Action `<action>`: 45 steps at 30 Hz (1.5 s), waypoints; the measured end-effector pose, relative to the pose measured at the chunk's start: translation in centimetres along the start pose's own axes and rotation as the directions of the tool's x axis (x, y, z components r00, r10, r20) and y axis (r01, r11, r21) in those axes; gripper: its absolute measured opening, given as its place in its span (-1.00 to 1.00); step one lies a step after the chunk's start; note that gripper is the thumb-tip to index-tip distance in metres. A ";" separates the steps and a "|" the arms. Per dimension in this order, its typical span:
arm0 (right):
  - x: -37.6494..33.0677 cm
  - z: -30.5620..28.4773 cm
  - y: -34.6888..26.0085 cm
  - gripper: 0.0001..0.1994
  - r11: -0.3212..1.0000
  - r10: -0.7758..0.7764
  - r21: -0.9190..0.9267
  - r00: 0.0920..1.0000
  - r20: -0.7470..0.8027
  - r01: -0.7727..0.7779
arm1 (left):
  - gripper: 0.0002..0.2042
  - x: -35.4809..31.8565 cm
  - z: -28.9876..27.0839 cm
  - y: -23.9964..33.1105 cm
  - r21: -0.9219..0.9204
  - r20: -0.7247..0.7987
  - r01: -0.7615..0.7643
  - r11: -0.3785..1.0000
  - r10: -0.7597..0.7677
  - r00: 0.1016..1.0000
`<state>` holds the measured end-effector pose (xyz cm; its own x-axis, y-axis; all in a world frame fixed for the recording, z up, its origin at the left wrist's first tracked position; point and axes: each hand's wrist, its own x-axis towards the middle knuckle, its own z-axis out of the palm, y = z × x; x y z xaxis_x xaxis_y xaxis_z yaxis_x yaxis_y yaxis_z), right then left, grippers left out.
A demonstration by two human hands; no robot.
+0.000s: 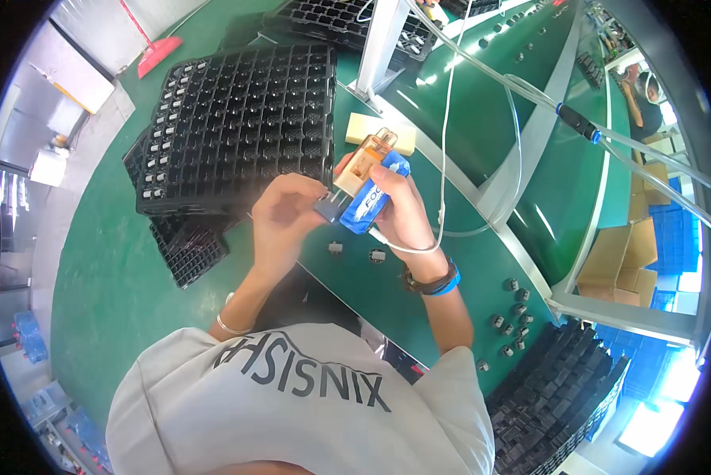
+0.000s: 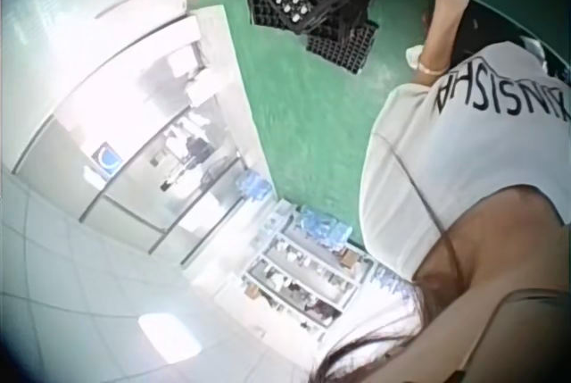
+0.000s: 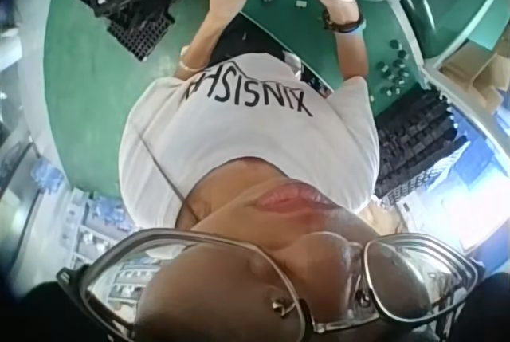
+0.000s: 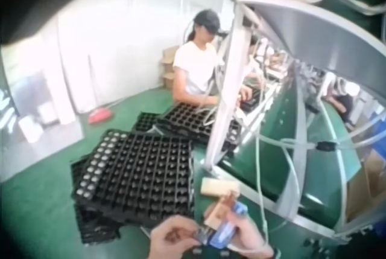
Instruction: Picking up small electronic components from trays and using a pneumatic dispenser tool on them at an assembly line.
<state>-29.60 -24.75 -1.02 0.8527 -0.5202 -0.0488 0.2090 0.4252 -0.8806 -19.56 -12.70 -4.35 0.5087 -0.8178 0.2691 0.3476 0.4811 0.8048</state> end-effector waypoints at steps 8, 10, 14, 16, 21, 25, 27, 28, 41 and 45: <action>0.2 -0.4 0.0 -0.54 1.000 0.027 0.012 1.000 0.009 -0.027 | -0.74 0.2 0.1 -1.6 0.156 0.032 -0.151 0.976 0.148 0.988; 0.2 -0.4 0.0 -0.54 0.999 0.044 0.002 0.999 0.004 -0.044 | -0.75 0.3 0.1 -1.6 0.212 0.026 -0.178 0.961 0.177 0.984; 0.0 0.1 0.6 -0.53 0.999 0.026 -0.020 0.999 -0.028 -0.027 | -0.77 0.1 1.0 -1.8 0.245 -0.073 -0.210 0.947 0.234 0.969; -0.3 0.5 0.4 -0.53 0.999 0.034 0.022 0.998 -0.045 -0.033 | -0.76 0.3 1.1 -1.7 0.245 -0.045 -0.228 0.942 0.246 0.968; -0.7 0.2 -0.3 -0.49 0.989 0.077 0.115 0.992 0.098 -0.088 | -0.55 0.5 1.6 -0.5 0.218 0.081 -0.286 0.933 0.275 0.958; 0.1 -0.1 0.1 -0.51 1.000 0.014 0.007 1.000 -0.009 -0.014 | -0.40 0.3 1.8 -0.6 0.227 -0.040 -0.127 0.966 0.139 0.989; 2.1 -2.0 1.0 -0.60 0.989 -0.141 -0.065 0.986 -0.093 0.135 | -0.37 0.1 0.9 -0.6 0.297 -0.074 -0.093 0.950 0.120 0.990; 3.5 -4.2 1.3 -0.65 0.969 -0.187 -0.199 0.963 -0.195 0.148 | -0.38 0.2 0.7 -0.6 0.280 -0.108 -0.042 0.959 0.075 0.991; 8.7 -10.1 3.7 -0.72 0.239 -0.513 -0.948 0.856 0.059 0.209 | -0.62 -1.2 -0.8 -1.2 0.232 -0.183 0.098 0.968 -0.055 0.981; 8.6 -10.2 3.9 -0.72 0.246 -0.503 -0.958 0.864 0.002 0.146 | -0.65 -1.3 -0.9 -1.5 0.241 -0.179 0.157 0.958 -0.115 0.977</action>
<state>-26.39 -35.15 -9.67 0.6329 -0.6617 0.4021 -0.2831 -0.6811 -0.6752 -20.05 -12.09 -6.37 0.5982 -0.7978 0.0750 0.2232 0.2558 0.9406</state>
